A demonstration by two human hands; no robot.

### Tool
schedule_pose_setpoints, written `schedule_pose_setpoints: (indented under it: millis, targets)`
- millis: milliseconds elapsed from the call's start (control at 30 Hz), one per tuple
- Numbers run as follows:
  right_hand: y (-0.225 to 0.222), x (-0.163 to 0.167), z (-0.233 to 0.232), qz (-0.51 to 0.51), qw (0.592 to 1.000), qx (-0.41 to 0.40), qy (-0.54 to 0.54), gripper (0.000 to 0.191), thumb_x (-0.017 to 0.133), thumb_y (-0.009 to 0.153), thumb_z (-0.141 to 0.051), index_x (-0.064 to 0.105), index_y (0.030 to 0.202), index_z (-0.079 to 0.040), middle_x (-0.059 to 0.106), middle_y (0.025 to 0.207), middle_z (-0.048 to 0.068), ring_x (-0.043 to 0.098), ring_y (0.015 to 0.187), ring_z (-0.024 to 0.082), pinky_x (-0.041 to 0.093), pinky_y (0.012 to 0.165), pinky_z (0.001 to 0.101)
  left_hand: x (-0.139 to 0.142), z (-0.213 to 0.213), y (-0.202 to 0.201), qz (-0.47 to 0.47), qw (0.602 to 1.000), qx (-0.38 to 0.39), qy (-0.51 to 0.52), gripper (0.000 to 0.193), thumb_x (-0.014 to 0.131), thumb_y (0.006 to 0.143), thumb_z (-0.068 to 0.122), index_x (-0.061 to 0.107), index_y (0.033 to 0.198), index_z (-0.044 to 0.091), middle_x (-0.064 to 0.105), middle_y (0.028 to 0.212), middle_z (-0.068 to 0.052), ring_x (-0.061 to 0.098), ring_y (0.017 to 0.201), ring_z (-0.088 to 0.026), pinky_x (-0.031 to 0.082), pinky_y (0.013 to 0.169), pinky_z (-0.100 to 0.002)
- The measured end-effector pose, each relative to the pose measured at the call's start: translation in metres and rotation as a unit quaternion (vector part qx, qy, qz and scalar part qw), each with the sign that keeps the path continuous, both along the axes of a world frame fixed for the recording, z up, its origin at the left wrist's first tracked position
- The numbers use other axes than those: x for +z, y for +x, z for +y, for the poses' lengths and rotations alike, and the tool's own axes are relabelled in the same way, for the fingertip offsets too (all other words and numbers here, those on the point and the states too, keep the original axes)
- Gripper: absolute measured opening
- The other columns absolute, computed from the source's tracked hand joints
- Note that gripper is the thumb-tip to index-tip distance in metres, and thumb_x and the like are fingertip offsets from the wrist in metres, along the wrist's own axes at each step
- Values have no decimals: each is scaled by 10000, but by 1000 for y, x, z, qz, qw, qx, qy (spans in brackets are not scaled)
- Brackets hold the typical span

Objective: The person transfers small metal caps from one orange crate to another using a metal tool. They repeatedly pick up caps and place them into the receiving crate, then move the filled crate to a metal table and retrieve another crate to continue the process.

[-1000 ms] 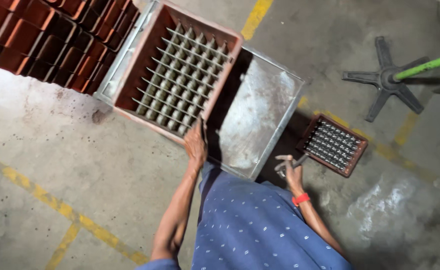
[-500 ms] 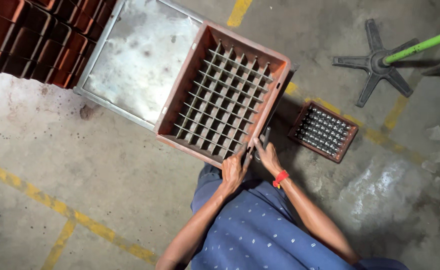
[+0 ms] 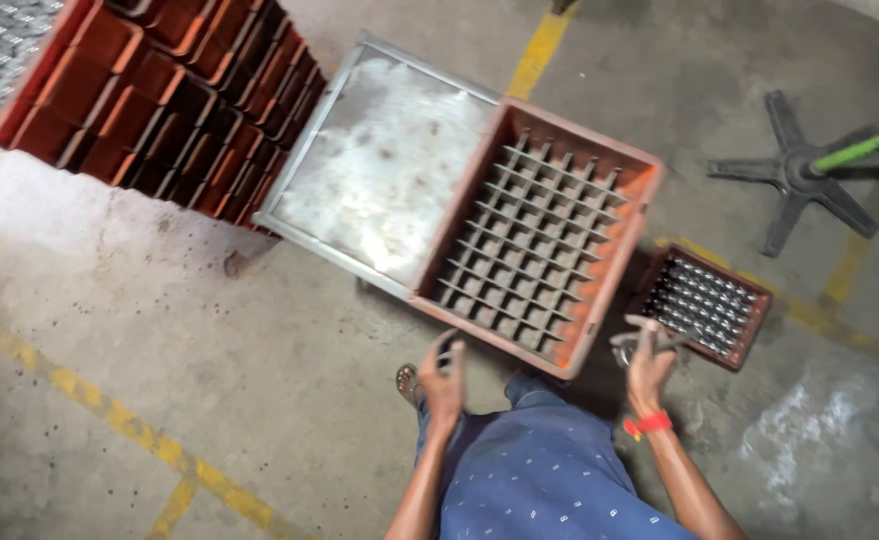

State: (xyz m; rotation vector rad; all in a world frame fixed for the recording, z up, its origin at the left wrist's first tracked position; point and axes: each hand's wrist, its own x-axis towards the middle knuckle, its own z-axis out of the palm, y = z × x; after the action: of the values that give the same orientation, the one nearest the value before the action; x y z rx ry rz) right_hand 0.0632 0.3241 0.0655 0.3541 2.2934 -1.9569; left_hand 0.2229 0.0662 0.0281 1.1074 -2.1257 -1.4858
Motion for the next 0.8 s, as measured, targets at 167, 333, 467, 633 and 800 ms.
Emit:
schedule_pose_setpoints:
  millis: [167,333,467,633,800]
  targets:
    - [49,-3,-76,46,989,107,87,371,488,1146,-293,703,1061,-2,690,743,63,583,639,98,452,588,252,-44,-119,96,43,873,302,380,508,676,950,419,712,1233,-1,750,1117,-156,705,959,-260,560,851,-399]
    - [94,-8,-230,-12,940,315,133,199,645,973,-193,722,1019,-16,682,671,53,579,552,104,462,512,278,-41,-210,152,155,693,342,616,731,495,951,618,584,1361,19,656,1322,-190,646,1137,-342,535,938,-476]
    - [131,-3,-329,133,846,478,192,192,665,913,-156,758,1047,-54,676,673,97,628,570,99,489,555,291,-30,-263,154,248,695,302,603,769,425,966,624,533,1411,8,618,1402,-224,617,1223,-380,500,1001,-483]
    - [141,-28,-428,-119,869,474,-76,188,693,998,-176,674,1028,8,632,734,167,612,650,122,473,586,308,-14,-308,94,337,701,240,581,783,359,968,652,486,1454,53,597,1442,-198,601,1273,-333,450,1027,-457]
    - [104,-31,-495,84,774,580,238,272,713,869,-200,689,1051,0,686,692,114,660,621,194,525,587,352,2,-348,38,296,808,153,485,791,317,987,685,486,1469,81,592,1473,-153,563,1332,-288,426,1081,-425]
